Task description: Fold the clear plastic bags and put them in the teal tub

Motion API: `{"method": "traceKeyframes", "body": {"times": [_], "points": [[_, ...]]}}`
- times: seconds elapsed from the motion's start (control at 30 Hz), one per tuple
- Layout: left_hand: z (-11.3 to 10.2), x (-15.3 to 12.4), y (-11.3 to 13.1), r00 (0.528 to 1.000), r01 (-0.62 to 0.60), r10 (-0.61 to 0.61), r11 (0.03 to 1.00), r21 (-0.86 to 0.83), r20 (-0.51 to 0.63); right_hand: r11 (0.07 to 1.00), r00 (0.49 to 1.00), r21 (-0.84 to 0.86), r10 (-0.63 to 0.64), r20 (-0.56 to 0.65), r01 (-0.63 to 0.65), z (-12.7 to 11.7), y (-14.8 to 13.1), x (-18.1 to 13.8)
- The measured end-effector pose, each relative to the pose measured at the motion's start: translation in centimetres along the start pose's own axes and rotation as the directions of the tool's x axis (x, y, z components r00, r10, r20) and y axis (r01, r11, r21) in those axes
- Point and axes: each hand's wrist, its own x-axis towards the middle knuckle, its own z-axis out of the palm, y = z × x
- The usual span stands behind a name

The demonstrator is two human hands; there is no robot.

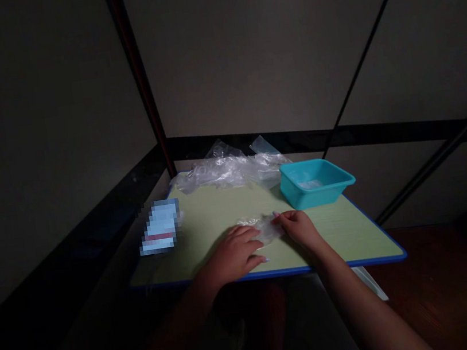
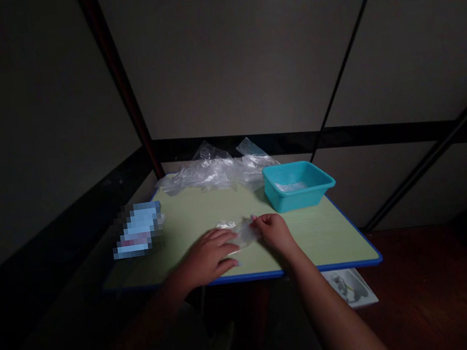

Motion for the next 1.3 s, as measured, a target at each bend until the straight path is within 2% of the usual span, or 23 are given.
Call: {"method": "traceKeyframes", "body": {"times": [0.17, 0.27, 0.37, 0.43, 0.53, 0.67, 0.77, 0.83, 0.9, 0.97, 1.03, 1.1, 1.17, 1.3], "points": [[-0.7, 1.6, -1.1, 0.997, -0.055, 0.055, 0.998, -0.001, 0.056, 0.999, 0.999, -0.004, 0.035, -0.003, -0.035, -0.5, 0.6, 0.1], [-0.3, 1.8, -1.2, 0.989, -0.110, 0.115, 0.992, -0.057, 0.096, 1.000, 1.000, 0.011, -0.005, -0.029, 0.005, -0.7, 1.1, 0.1], [-0.2, 1.7, -1.2, 0.990, -0.126, 0.130, 0.988, -0.089, 0.046, 0.996, 0.992, 0.010, -0.087, -0.087, 0.088, -0.6, 1.5, 0.2], [-0.2, 1.5, -1.5, 0.997, -0.071, 0.069, 0.994, -0.080, -0.028, 0.994, 0.987, -0.030, -0.110, -0.115, 0.107, -0.6, 1.5, 0.0], [-0.1, 1.1, -2.1, 0.999, -0.012, 0.010, 0.999, -0.044, -0.053, 0.984, 0.988, -0.158, -0.097, -0.116, 0.078, -0.5, 1.3, -0.6], [0.3, 0.4, -2.2, 0.990, -0.125, 0.124, 0.992, 0.009, 0.066, 0.922, 0.992, -0.385, -0.085, -0.095, 0.042, -0.7, 0.7, -1.8], [0.5, -0.1, -1.4, 0.988, -0.139, 0.136, 0.990, 0.036, 0.077, 0.830, 0.985, -0.557, -0.106, -0.135, 0.013, -1.0, 0.0, -3.0], [0.5, -0.6, -0.9, 0.992, -0.111, 0.108, 0.993, 0.039, 0.058, 0.742, 0.966, -0.670, -0.194, -0.168, 0.032, -1.3, -0.6, -3.8], [0.3, -1.1, -0.5, 0.994, -0.090, 0.088, 0.996, 0.028, 0.057, 0.653, 0.947, -0.743, -0.309, -0.085, 0.147, -1.6, -1.1, -4.9], [0.2, -1.8, -0.3, 0.994, -0.075, 0.074, 0.997, 0.015, 0.076, 0.578, 0.921, -0.746, -0.368, 0.124, 0.331, -1.8, -1.4, -6.0], [0.3, -2.5, -0.2, 0.994, -0.058, 0.057, 0.998, 0.012, 0.096, 0.526, 0.871, -0.697, -0.354, 0.341, 0.487, -2.0, -1.3, -7.2], [0.3, -3.1, -0.3, 0.994, -0.043, 0.041, 0.999, 0.017, 0.104, 0.512, 0.825, -0.648, -0.311, 0.472, 0.564, -2.2, -1.0, -8.1], [0.4, -3.5, -0.2, 0.995, -0.040, 0.037, 0.999, 0.023, 0.096, 0.524, 0.805, -0.619, -0.282, 0.522, 0.585, -2.4, -0.9, -8.4], [0.2, -3.7, -0.2, 0.999, -0.037, 0.036, 0.998, 0.040, 0.022, 0.555, 0.827, -0.619, -0.290, 0.481, 0.555, -3.0, -1.4, -7.3]]}}
